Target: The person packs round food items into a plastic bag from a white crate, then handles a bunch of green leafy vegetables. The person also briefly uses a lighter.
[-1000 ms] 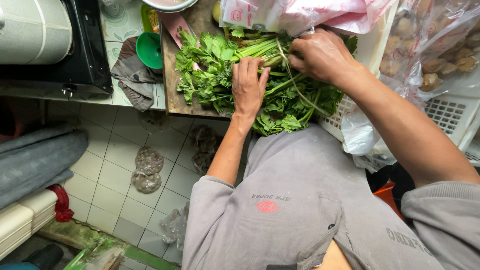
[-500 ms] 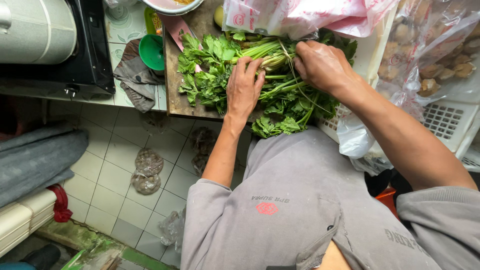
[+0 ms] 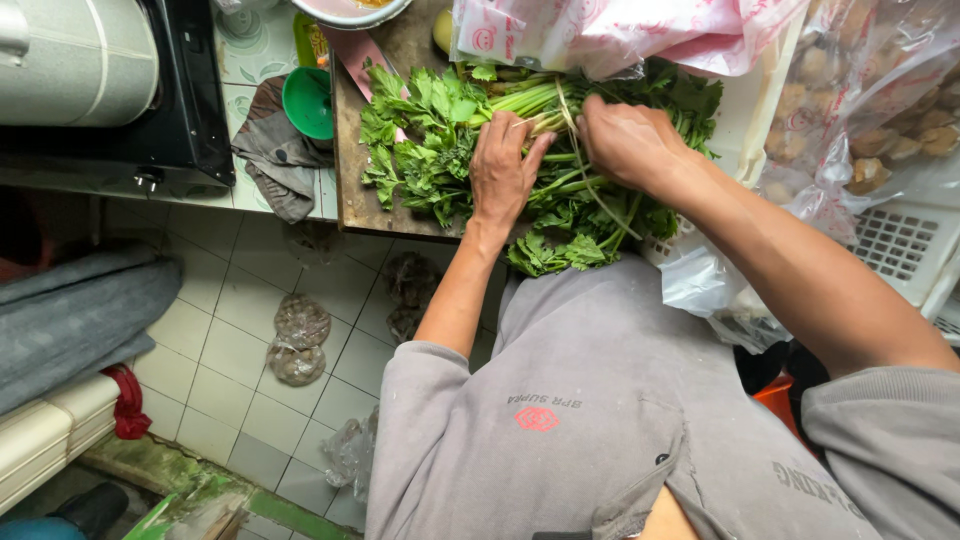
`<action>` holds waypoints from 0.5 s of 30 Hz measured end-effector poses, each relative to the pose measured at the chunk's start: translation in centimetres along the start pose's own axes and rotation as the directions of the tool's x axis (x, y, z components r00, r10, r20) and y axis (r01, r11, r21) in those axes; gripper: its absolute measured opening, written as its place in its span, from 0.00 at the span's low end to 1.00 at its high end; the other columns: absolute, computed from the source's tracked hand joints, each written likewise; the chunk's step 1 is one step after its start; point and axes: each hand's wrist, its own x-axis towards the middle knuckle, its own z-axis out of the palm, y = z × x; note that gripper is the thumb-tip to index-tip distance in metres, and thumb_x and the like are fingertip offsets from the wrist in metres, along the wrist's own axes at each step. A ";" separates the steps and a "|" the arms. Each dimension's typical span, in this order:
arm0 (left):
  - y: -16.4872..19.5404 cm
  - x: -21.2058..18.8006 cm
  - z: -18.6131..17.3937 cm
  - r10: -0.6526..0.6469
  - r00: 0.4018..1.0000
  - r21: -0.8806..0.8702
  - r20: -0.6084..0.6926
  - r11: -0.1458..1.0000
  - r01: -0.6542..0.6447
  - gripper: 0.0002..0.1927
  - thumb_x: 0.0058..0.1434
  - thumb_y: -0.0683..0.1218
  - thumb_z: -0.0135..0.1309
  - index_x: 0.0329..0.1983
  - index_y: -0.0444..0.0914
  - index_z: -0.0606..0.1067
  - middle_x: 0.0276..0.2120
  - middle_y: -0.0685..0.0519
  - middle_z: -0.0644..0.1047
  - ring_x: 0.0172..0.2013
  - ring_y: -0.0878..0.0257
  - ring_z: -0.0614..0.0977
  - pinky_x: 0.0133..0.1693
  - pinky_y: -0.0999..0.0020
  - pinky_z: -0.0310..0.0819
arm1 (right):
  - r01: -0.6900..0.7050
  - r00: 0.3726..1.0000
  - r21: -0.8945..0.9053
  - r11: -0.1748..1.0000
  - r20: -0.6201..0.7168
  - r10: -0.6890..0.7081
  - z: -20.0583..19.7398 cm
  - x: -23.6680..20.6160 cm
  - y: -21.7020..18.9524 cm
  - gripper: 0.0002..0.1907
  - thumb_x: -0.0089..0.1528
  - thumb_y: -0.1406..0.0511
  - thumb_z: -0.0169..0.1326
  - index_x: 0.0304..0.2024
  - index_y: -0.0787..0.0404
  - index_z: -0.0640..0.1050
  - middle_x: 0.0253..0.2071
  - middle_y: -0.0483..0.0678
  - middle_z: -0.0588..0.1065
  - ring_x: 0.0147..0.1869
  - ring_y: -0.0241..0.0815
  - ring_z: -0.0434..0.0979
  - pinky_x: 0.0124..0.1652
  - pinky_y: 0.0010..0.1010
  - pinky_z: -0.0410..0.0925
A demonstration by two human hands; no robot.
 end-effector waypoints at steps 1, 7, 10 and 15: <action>-0.2 0.0 0.1 -0.008 1.000 -0.010 0.001 1.000 0.008 0.13 0.61 0.46 0.64 0.44 0.37 0.76 0.41 0.51 0.73 0.41 0.54 0.77 0.43 0.59 0.74 | -0.017 1.000 -0.002 1.000 -0.002 0.017 -0.9 0.0 -0.8 0.15 0.73 0.61 0.42 0.43 0.71 0.67 0.31 0.66 0.76 0.34 0.68 0.77 0.32 0.56 0.70; -0.3 0.0 0.7 -0.020 0.999 -0.084 0.043 0.996 0.024 0.10 0.64 0.45 0.61 0.42 0.36 0.75 0.40 0.50 0.73 0.43 0.52 0.78 0.45 0.57 0.75 | 0.109 0.911 0.291 0.950 0.354 -0.213 -4.1 -2.6 -8.5 0.15 0.69 0.58 0.43 0.53 0.60 0.67 0.28 0.64 0.75 0.33 0.67 0.76 0.34 0.56 0.68; -0.5 0.7 -0.3 0.020 1.000 -0.132 0.017 0.991 -0.017 0.07 0.68 0.45 0.56 0.46 0.38 0.76 0.42 0.50 0.75 0.45 0.54 0.80 0.48 0.59 0.77 | 0.030 0.992 0.482 0.876 0.091 -0.084 -7.9 -1.9 -5.8 0.13 0.73 0.59 0.42 0.49 0.64 0.66 0.34 0.61 0.75 0.35 0.58 0.77 0.36 0.48 0.68; 0.8 3.1 -4.5 -0.190 0.947 -0.100 0.260 0.970 0.222 0.15 0.74 0.53 0.49 0.51 0.40 0.80 0.49 0.48 0.80 0.49 0.50 0.81 0.50 0.56 0.76 | 0.328 0.938 0.620 0.713 -0.307 -0.164 -16.7 -6.4 -2.8 0.12 0.81 0.64 0.38 0.50 0.65 0.70 0.33 0.46 0.67 0.36 0.33 0.66 0.37 0.27 0.64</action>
